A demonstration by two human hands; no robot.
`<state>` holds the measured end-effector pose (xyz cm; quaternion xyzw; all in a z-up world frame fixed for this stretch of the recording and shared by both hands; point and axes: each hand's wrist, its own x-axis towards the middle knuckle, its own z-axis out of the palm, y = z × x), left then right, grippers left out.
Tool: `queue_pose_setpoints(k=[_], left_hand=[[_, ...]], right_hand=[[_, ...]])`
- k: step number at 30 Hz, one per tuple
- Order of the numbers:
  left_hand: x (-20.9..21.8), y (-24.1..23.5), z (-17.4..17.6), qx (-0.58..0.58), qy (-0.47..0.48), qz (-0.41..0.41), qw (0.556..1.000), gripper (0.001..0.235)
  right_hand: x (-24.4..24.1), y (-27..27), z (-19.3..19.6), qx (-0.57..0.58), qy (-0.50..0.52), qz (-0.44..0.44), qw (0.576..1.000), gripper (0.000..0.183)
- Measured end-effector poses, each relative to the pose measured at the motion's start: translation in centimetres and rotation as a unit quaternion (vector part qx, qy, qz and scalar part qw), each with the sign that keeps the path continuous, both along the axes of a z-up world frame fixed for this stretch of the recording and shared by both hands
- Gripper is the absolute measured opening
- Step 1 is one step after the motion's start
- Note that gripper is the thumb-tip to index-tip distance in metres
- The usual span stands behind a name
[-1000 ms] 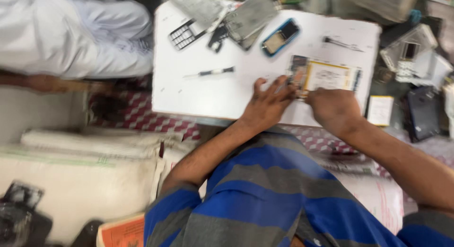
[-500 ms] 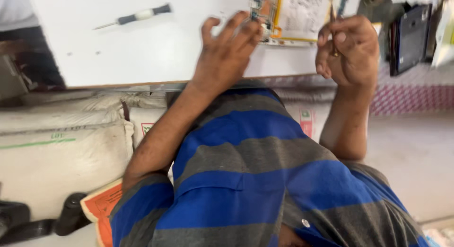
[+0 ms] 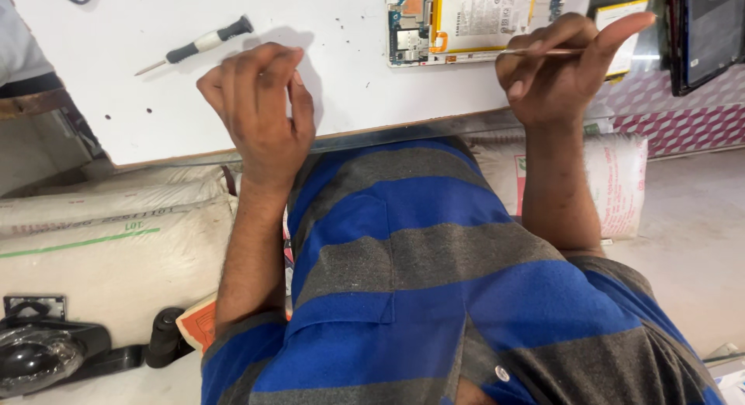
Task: The person uses a screwdriver to remove and reattach screws on a disassembled mobile phone motherboard. They handle the motherboard and a small circuit board, placing them on the workbench and adjusting components with the tool.
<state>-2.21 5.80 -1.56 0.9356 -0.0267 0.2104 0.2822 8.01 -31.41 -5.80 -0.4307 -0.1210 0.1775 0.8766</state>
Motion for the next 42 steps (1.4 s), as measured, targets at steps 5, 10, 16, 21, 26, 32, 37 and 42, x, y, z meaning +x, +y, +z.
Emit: queue_pose_setpoints(k=[5, 10, 16, 21, 26, 32, 37, 42], left_hand=[[-0.3, 1.3, -0.5, -0.031, -0.006, 0.021, 0.999, 0.017], [-0.2, 1.5, -1.3, -0.118, -0.011, 0.003, 0.993, 0.020], [0.0, 2.0, -1.7, -0.132, 0.009, -0.011, 0.991, 0.015], [0.4, 2.4, -1.5, -0.122, 0.026, -0.015, 0.992, 0.009], [0.9, 2.5, -0.9, -0.110, 0.050, -0.016, 0.992, 0.009], [1.4, 2.5, -0.5, -0.134, 0.071, -0.016, 0.988, 0.008], [1.4, 2.6, -0.5, -0.141, 0.070, -0.015, 0.987, 0.007], [1.2, 2.7, -0.5, -0.135, 0.070, -0.012, 0.988, 0.008]], right_hand=[[-0.7, 5.2, 2.7, -0.172, -0.074, 0.015, 0.982, 0.043], [-0.1, 9.6, 4.6, -0.228, -0.148, 0.052, 0.961, 0.014], [0.7, 12.3, 4.3, -0.371, -0.301, 0.012, 0.878, 0.009], [0.5, 12.8, 4.1, -0.391, -0.306, 0.009, 0.868, 0.010], [0.5, 12.2, 3.9, -0.355, -0.236, 0.029, 0.904, 0.014], [1.5, 12.7, 4.3, -0.433, -0.350, 0.026, 0.830, 0.018], [2.0, 14.4, 4.7, -0.460, -0.421, 0.025, 0.781, 0.021], [2.3, 15.1, 4.8, -0.461, -0.439, 0.016, 0.771, 0.020]])
